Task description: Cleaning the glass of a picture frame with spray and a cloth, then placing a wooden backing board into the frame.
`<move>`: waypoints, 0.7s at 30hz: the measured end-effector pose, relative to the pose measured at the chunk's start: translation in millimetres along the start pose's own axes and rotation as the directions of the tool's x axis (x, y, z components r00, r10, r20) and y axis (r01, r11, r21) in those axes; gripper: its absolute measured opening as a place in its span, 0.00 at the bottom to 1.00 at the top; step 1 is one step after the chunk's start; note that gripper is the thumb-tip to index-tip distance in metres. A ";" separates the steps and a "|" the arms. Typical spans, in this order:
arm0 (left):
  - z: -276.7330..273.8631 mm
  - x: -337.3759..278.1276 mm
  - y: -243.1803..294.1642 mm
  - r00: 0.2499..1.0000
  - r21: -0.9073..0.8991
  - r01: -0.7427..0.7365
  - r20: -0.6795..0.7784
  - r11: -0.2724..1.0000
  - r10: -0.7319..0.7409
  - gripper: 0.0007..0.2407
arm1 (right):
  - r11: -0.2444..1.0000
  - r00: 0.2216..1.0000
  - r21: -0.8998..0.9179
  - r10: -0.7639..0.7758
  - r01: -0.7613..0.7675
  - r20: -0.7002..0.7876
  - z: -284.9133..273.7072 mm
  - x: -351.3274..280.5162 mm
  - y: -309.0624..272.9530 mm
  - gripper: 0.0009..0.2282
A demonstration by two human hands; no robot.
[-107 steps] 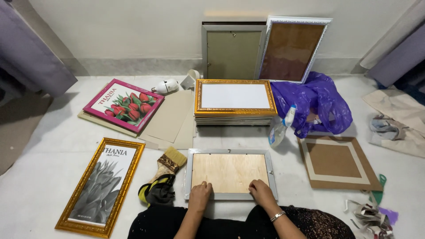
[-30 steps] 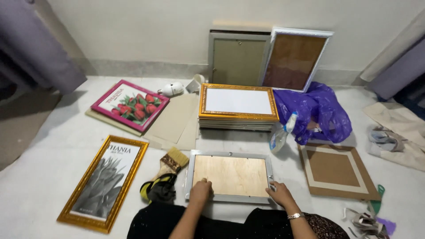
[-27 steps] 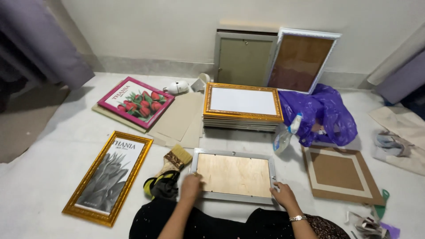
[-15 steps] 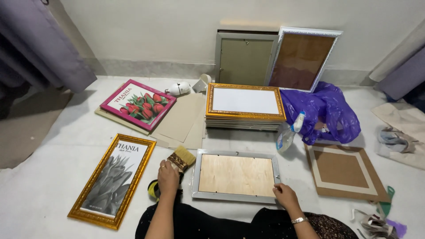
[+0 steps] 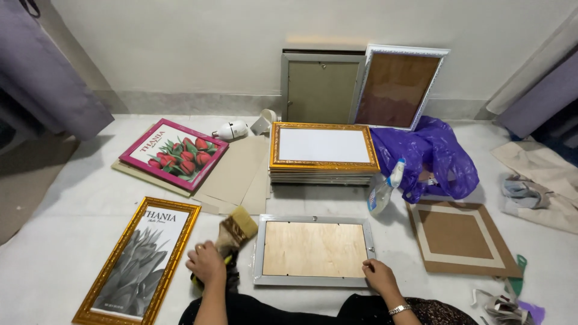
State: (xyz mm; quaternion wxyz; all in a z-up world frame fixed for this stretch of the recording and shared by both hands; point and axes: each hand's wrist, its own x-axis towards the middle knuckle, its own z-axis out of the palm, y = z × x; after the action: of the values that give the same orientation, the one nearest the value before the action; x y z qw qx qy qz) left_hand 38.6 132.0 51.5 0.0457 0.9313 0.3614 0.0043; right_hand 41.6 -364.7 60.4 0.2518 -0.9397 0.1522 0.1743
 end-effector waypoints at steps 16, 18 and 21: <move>-125.2 -92.8 86.3 0.874 -0.597 -0.250 0.200 0.762 0.443 0.15 | 0.970 0.997 0.240 0.042 -0.025 -0.068 -19.0 -13.9 -17.6 0.11; -145.2 -117.2 100.9 0.922 -0.795 -0.121 0.133 0.595 0.364 0.20 | 0.958 0.992 0.285 0.007 0.030 -0.128 -18.5 -14.1 -12.3 0.11; -143.9 -123.0 128.2 0.886 -0.911 0.261 0.357 0.319 0.295 0.25 | 0.943 0.989 0.333 0.036 0.014 -0.145 -24.4 -20.4 -15.8 0.11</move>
State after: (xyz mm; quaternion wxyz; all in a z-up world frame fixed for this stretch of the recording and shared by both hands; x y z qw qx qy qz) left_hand 28.1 -33.2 209.2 0.6651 0.7011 0.2570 -0.0073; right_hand 35.5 -360.4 95.0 0.3938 -0.8932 0.2030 0.0768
